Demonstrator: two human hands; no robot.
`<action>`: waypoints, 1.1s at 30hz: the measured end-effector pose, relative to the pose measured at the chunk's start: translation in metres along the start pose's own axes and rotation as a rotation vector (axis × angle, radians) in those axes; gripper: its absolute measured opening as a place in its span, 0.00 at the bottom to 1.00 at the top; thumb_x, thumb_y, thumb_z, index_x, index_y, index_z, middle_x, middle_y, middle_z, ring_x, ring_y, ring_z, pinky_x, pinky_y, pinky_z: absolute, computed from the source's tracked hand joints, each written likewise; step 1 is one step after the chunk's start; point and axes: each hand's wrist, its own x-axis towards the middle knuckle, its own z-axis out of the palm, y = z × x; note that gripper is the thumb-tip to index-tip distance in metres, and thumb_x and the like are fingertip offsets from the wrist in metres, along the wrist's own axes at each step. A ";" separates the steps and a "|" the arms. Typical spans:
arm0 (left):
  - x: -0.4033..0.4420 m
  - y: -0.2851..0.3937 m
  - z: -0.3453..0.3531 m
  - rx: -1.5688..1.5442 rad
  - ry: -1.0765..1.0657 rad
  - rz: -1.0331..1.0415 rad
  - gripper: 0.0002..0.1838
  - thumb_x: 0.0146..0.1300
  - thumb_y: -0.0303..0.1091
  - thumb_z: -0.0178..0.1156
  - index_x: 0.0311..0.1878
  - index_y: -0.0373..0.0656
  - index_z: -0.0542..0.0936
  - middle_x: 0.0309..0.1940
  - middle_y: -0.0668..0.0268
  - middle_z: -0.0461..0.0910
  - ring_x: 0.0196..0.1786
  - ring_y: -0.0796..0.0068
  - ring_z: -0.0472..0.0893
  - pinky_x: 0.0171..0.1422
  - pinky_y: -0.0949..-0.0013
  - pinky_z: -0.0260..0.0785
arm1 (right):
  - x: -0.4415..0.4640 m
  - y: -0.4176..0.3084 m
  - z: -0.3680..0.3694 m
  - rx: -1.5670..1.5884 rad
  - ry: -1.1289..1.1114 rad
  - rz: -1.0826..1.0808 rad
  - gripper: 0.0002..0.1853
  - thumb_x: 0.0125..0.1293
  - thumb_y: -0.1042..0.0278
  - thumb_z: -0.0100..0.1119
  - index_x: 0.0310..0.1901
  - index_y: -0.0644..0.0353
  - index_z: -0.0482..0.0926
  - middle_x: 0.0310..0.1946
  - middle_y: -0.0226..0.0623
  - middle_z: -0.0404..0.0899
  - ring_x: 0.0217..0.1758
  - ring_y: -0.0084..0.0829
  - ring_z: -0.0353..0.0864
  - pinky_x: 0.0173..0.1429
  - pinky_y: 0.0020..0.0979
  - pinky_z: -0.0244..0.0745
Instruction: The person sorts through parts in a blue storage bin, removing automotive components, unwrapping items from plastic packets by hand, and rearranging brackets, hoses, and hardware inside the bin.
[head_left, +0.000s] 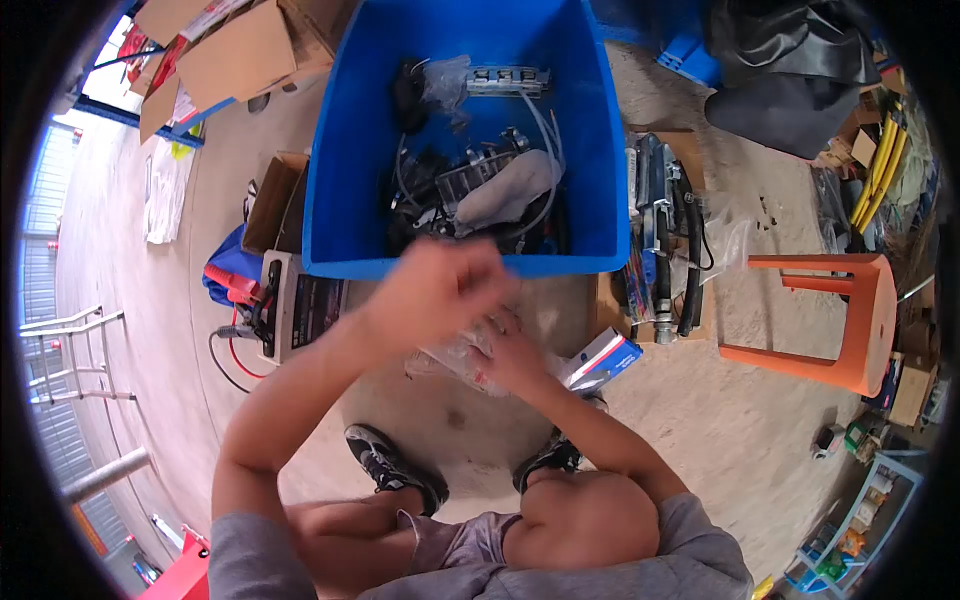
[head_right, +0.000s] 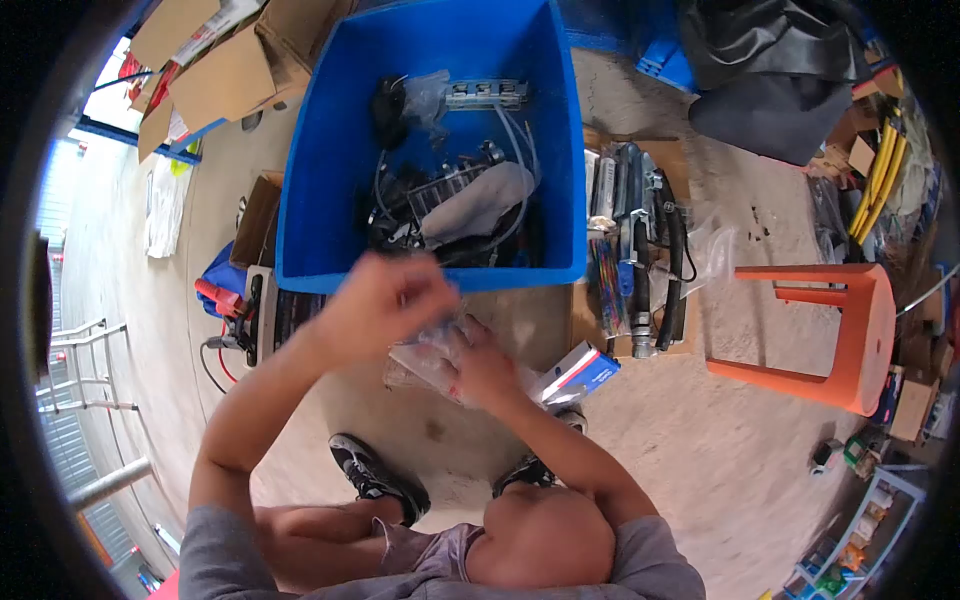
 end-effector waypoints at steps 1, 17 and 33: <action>0.026 -0.004 -0.004 0.183 0.216 0.079 0.09 0.68 0.35 0.70 0.40 0.40 0.82 0.29 0.56 0.84 0.30 0.58 0.85 0.37 0.60 0.76 | 0.001 -0.008 -0.002 -0.062 0.040 0.025 0.34 0.66 0.56 0.68 0.71 0.60 0.71 0.73 0.59 0.66 0.72 0.64 0.70 0.73 0.52 0.72; 0.086 -0.101 -0.061 0.230 0.401 -0.159 0.17 0.74 0.35 0.56 0.59 0.38 0.81 0.43 0.52 0.87 0.46 0.63 0.87 0.53 0.60 0.76 | -0.004 -0.053 -0.136 0.465 0.383 -0.084 0.08 0.65 0.76 0.67 0.46 0.62 0.85 0.50 0.48 0.84 0.48 0.45 0.87 0.51 0.38 0.84; -0.064 -0.026 -0.047 -1.108 0.306 -0.396 0.32 0.80 0.50 0.55 0.79 0.43 0.64 0.65 0.63 0.79 0.63 0.71 0.83 0.70 0.66 0.75 | 0.099 -0.147 -0.177 0.994 0.021 -0.037 0.20 0.71 0.69 0.69 0.61 0.65 0.79 0.52 0.36 0.86 0.54 0.25 0.83 0.63 0.31 0.76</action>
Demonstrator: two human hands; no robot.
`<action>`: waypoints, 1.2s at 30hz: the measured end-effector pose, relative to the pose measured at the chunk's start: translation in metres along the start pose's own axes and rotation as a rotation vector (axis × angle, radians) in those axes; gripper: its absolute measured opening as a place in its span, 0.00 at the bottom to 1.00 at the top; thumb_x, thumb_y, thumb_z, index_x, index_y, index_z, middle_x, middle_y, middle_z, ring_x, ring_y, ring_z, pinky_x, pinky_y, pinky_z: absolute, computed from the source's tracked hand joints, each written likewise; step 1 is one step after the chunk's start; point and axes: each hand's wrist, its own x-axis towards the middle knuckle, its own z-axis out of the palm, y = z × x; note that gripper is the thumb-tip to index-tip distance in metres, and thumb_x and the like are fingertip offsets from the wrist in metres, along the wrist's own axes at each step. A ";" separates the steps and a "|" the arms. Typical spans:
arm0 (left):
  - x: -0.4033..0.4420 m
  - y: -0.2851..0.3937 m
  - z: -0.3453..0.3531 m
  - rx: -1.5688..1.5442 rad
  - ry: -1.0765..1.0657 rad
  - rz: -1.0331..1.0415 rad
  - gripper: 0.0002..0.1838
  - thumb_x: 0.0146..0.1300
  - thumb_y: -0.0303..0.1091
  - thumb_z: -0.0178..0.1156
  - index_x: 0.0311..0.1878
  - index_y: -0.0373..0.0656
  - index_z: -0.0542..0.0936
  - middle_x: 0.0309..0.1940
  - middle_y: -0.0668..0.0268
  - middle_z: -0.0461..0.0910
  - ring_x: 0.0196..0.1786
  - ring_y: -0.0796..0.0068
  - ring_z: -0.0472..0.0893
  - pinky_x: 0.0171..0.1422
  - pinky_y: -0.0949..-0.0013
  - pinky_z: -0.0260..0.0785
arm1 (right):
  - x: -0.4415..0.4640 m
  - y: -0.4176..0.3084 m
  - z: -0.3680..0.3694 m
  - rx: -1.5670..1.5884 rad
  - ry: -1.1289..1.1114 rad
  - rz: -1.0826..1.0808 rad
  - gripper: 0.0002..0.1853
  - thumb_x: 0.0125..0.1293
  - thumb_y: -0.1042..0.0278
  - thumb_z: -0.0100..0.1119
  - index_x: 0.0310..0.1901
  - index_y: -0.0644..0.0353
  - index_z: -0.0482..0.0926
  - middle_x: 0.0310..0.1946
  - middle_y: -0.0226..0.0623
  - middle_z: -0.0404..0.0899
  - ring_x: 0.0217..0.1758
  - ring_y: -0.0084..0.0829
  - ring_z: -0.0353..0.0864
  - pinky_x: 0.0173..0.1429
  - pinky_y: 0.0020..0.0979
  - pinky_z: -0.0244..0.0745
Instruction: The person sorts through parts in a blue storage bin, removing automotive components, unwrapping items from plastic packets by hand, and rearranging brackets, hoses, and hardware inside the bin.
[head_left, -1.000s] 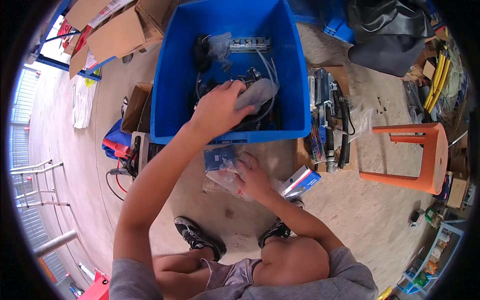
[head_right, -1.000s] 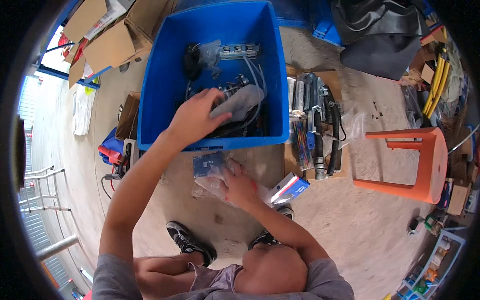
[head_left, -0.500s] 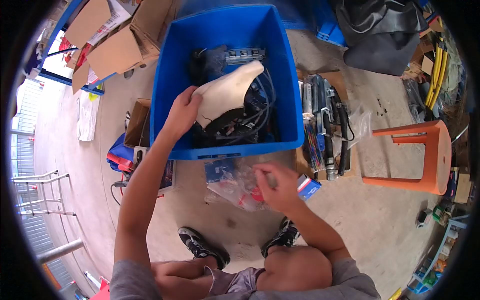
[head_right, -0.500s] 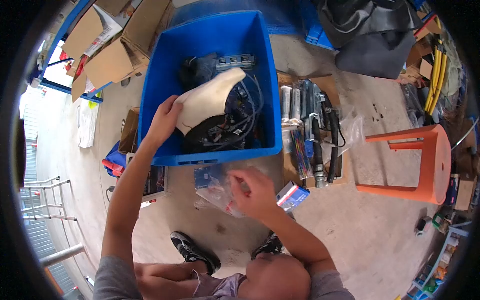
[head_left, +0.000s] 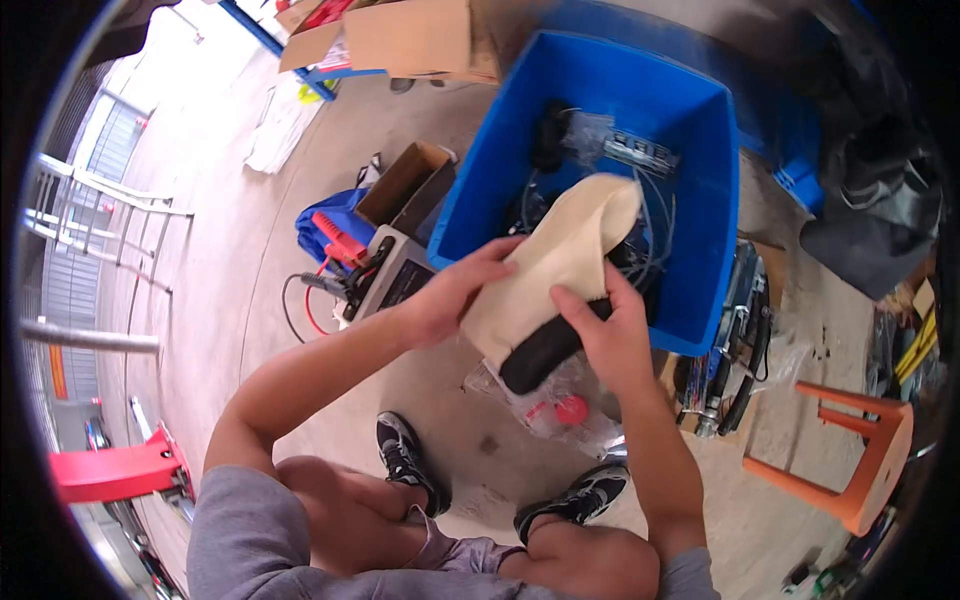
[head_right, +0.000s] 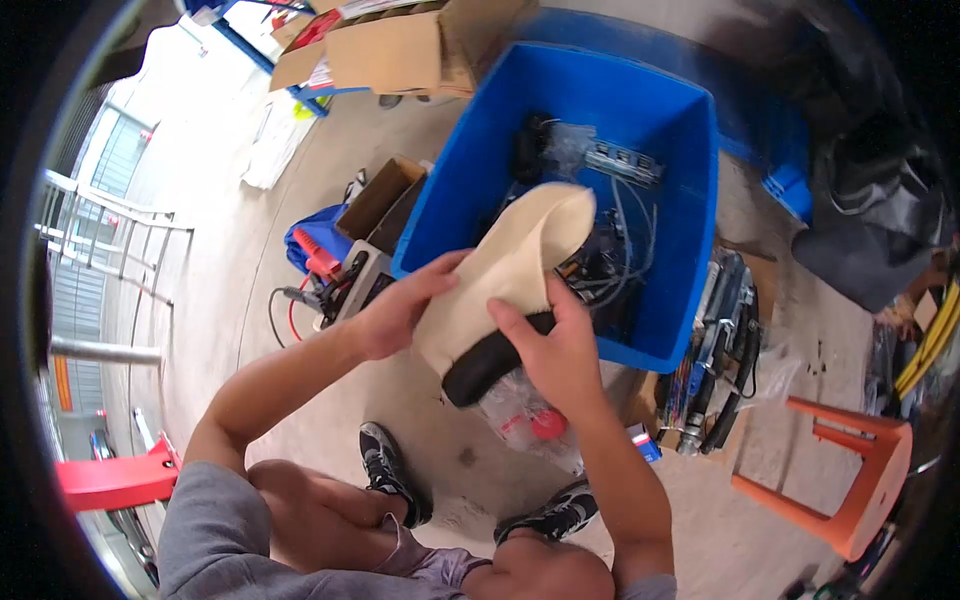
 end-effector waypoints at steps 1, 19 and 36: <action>-0.003 -0.007 -0.011 -0.003 -0.102 -0.049 0.36 0.78 0.47 0.58 0.82 0.47 0.59 0.71 0.62 0.75 0.67 0.68 0.80 0.74 0.61 0.71 | -0.002 0.001 0.006 -0.082 -0.034 0.025 0.20 0.70 0.68 0.70 0.60 0.65 0.80 0.51 0.36 0.86 0.53 0.25 0.83 0.62 0.31 0.76; -0.080 0.060 -0.408 0.267 1.248 0.607 0.22 0.74 0.47 0.61 0.61 0.39 0.80 0.48 0.63 0.84 0.50 0.68 0.82 0.57 0.62 0.75 | 0.035 0.045 0.011 -1.109 0.094 -0.497 0.08 0.67 0.73 0.64 0.46 0.64 0.83 0.42 0.45 0.86 0.50 0.50 0.83 0.55 0.44 0.80; 0.002 0.054 -0.209 0.919 0.800 0.832 0.16 0.76 0.33 0.61 0.62 0.37 0.79 0.56 0.58 0.84 0.57 0.68 0.83 0.64 0.64 0.74 | 0.028 0.055 0.002 -1.172 0.122 -0.461 0.05 0.61 0.69 0.60 0.32 0.59 0.76 0.31 0.40 0.80 0.35 0.43 0.85 0.38 0.41 0.83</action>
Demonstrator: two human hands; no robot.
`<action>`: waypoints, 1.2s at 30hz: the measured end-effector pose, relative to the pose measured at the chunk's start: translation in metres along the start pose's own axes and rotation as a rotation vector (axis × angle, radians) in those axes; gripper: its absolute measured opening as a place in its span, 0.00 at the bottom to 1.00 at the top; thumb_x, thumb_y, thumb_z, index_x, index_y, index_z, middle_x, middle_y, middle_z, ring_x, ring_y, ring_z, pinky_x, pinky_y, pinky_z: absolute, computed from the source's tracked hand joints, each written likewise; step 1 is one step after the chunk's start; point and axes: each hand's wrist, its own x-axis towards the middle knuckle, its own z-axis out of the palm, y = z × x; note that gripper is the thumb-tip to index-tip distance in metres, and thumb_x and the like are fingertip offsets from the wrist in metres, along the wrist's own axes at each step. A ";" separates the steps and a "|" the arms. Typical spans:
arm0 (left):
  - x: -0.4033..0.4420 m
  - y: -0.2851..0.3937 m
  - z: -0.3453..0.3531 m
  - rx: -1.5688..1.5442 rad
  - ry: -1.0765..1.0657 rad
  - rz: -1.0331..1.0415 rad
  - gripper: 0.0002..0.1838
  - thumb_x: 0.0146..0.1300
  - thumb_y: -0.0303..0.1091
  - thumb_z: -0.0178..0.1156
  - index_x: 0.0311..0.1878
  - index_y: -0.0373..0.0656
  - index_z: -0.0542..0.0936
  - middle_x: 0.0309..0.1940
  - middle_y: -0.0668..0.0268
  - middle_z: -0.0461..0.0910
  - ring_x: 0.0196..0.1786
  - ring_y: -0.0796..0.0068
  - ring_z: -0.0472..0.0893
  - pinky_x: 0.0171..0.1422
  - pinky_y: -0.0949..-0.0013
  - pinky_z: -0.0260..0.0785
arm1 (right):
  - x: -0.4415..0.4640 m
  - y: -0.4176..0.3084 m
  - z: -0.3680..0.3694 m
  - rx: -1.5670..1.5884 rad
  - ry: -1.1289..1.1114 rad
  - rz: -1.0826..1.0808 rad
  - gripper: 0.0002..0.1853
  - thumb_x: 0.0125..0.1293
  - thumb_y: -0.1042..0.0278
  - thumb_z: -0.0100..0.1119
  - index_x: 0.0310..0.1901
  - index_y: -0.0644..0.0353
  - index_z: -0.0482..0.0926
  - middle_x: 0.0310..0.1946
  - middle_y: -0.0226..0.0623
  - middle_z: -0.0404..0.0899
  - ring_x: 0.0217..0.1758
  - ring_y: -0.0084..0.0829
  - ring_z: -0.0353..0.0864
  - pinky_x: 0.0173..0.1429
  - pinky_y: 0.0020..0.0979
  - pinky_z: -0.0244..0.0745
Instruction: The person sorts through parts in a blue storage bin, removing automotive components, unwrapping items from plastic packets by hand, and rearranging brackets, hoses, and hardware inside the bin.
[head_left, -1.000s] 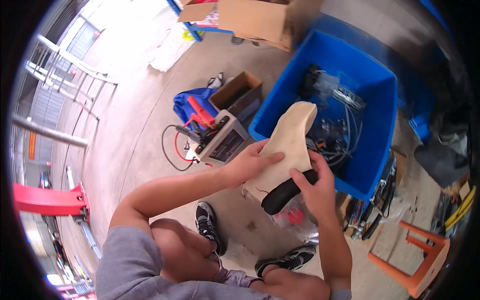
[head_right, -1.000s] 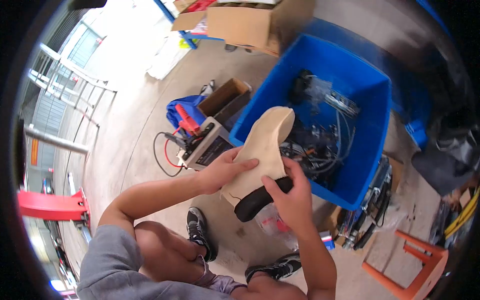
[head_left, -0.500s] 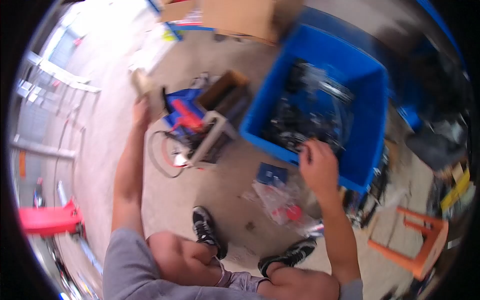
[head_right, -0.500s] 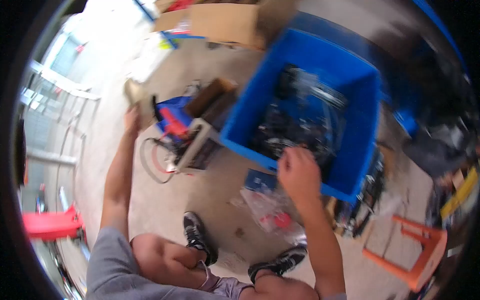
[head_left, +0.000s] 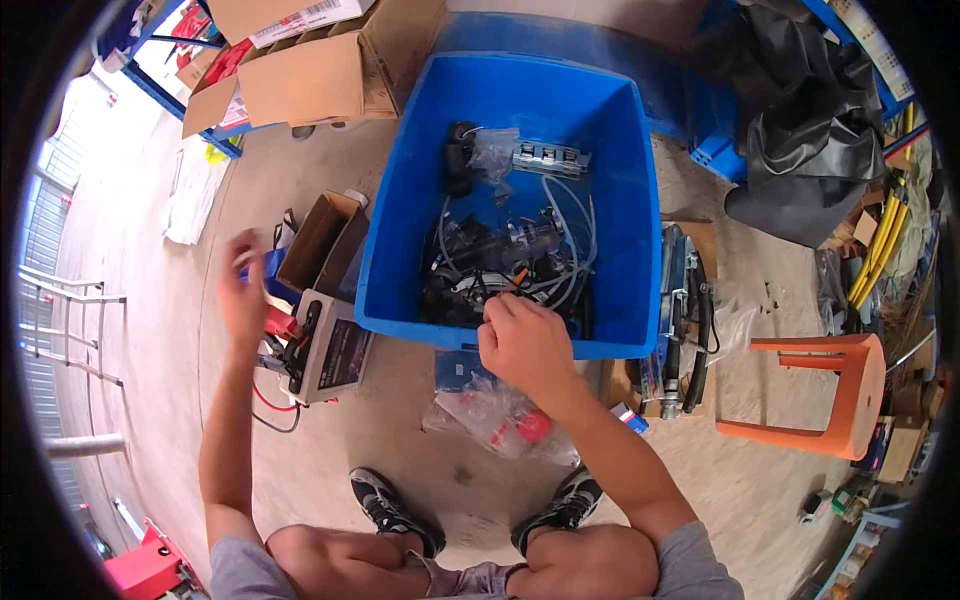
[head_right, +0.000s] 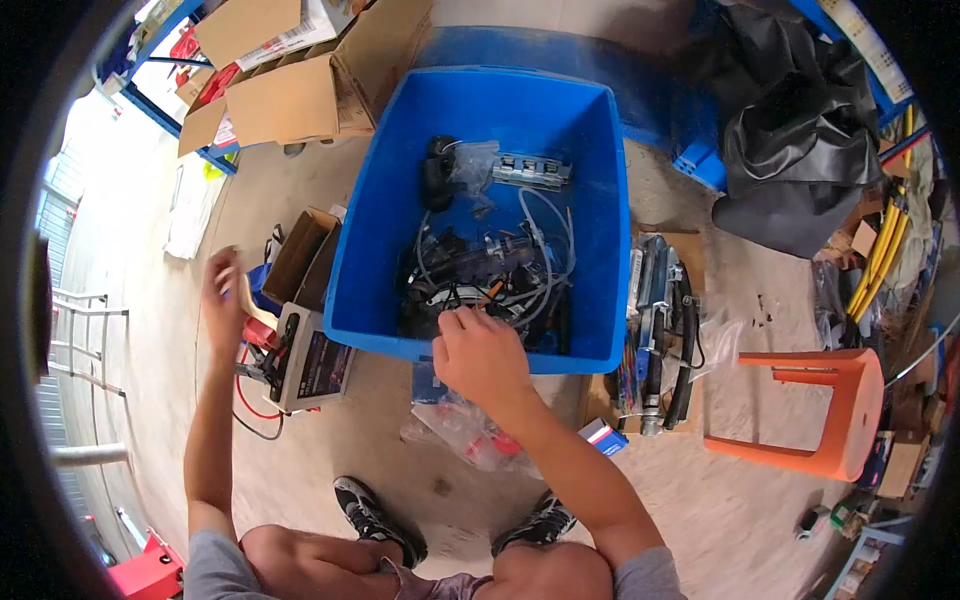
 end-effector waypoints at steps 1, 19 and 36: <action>-0.008 0.031 0.028 0.031 -0.147 0.226 0.14 0.73 0.27 0.62 0.59 0.38 0.81 0.54 0.60 0.85 0.55 0.69 0.84 0.64 0.65 0.74 | 0.000 0.000 0.001 -0.005 0.006 -0.004 0.05 0.61 0.69 0.60 0.32 0.59 0.75 0.31 0.40 0.79 0.35 0.42 0.84 0.38 0.41 0.83; -0.005 0.130 0.308 0.678 -1.120 0.519 0.12 0.61 0.35 0.68 0.46 0.44 0.86 0.48 0.55 0.86 0.52 0.49 0.85 0.53 0.50 0.80 | -0.044 0.021 -0.052 0.565 0.541 0.099 0.07 0.55 0.87 0.55 0.30 0.64 0.80 0.26 0.40 0.80 0.26 0.34 0.83 0.33 0.29 0.77; -0.189 0.158 0.091 0.299 -0.998 1.035 0.16 0.56 0.36 0.63 0.48 0.46 0.82 0.43 0.69 0.80 0.43 0.69 0.82 0.39 0.68 0.75 | -0.179 0.003 -0.054 0.771 0.085 0.698 0.09 0.66 0.77 0.71 0.42 0.63 0.78 0.25 0.29 0.77 0.26 0.16 0.74 0.31 0.22 0.70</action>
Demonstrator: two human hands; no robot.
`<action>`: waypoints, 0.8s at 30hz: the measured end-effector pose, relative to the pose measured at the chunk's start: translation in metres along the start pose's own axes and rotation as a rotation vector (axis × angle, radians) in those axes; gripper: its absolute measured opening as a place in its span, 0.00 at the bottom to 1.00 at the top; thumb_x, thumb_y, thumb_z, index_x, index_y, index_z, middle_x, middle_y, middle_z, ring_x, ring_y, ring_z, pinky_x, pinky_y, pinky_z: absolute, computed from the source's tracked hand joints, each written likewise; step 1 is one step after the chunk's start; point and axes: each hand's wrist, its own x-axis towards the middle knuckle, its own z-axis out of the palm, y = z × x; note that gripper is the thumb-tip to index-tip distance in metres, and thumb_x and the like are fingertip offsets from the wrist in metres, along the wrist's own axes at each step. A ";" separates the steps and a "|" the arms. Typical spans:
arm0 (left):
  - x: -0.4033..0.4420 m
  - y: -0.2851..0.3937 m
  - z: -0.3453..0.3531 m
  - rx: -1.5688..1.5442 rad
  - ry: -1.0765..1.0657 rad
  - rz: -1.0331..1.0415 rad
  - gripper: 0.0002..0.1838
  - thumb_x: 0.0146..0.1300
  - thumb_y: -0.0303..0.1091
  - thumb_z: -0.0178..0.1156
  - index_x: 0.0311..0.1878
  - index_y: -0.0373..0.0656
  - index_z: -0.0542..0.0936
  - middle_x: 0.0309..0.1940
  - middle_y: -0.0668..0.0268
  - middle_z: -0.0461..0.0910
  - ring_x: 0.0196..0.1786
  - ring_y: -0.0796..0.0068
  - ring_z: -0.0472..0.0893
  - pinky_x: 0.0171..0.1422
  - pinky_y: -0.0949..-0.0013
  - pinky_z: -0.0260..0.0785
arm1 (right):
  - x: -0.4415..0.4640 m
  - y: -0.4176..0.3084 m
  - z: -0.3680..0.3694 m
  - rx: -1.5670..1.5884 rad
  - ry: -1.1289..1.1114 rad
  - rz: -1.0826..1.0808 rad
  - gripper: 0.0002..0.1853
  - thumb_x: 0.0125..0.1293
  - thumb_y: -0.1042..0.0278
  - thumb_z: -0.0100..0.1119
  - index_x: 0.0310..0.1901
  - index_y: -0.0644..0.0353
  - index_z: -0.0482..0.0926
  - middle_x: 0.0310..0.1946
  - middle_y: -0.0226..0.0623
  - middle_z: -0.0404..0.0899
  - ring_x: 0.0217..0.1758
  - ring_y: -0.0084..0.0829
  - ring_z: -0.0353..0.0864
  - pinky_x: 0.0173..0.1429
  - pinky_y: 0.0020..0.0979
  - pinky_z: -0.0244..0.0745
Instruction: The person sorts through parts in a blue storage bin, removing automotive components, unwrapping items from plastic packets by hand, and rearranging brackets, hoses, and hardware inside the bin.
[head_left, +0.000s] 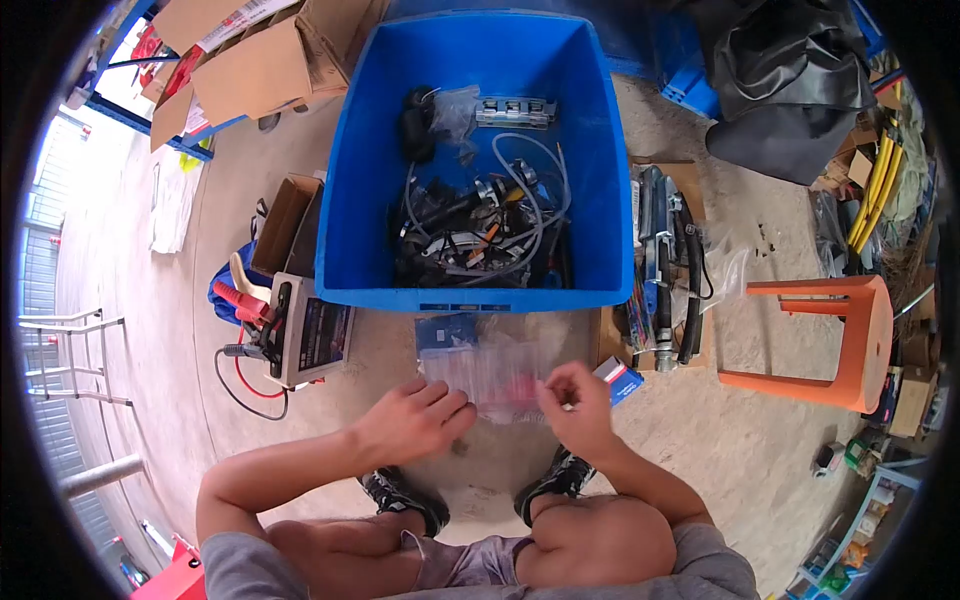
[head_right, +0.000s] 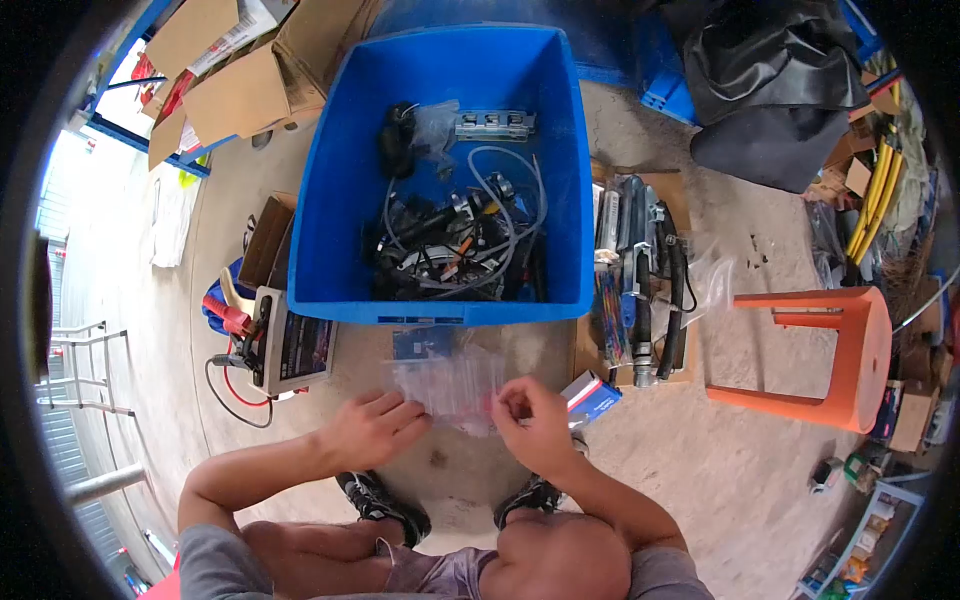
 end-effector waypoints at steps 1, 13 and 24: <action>-0.006 -0.003 0.030 -0.041 -0.062 -0.027 0.16 0.57 0.36 0.63 0.48 0.46 0.81 0.44 0.68 0.80 0.45 0.68 0.83 0.42 0.66 0.77 | -0.001 0.025 0.004 -0.149 -0.093 0.019 0.09 0.64 0.76 0.72 0.41 0.63 0.79 0.25 0.33 0.78 0.25 0.19 0.76 0.31 0.25 0.72; -0.011 -0.014 0.183 -0.071 -0.249 -0.167 0.14 0.65 0.40 0.64 0.51 0.48 0.80 0.51 0.67 0.80 0.53 0.66 0.85 0.48 0.62 0.83 | 0.022 0.120 0.027 -0.465 -0.231 -0.048 0.11 0.67 0.66 0.66 0.47 0.59 0.83 0.38 0.49 0.86 0.37 0.52 0.88 0.42 0.47 0.82; 0.026 -0.067 -0.021 0.142 0.196 -0.441 0.29 0.61 0.40 0.73 0.64 0.44 0.78 0.52 0.63 0.82 0.56 0.61 0.80 0.60 0.55 0.70 | 0.079 -0.055 -0.009 -0.737 0.134 -0.443 0.16 0.66 0.65 0.71 0.53 0.58 0.83 0.51 0.35 0.82 0.35 0.36 0.88 0.37 0.35 0.82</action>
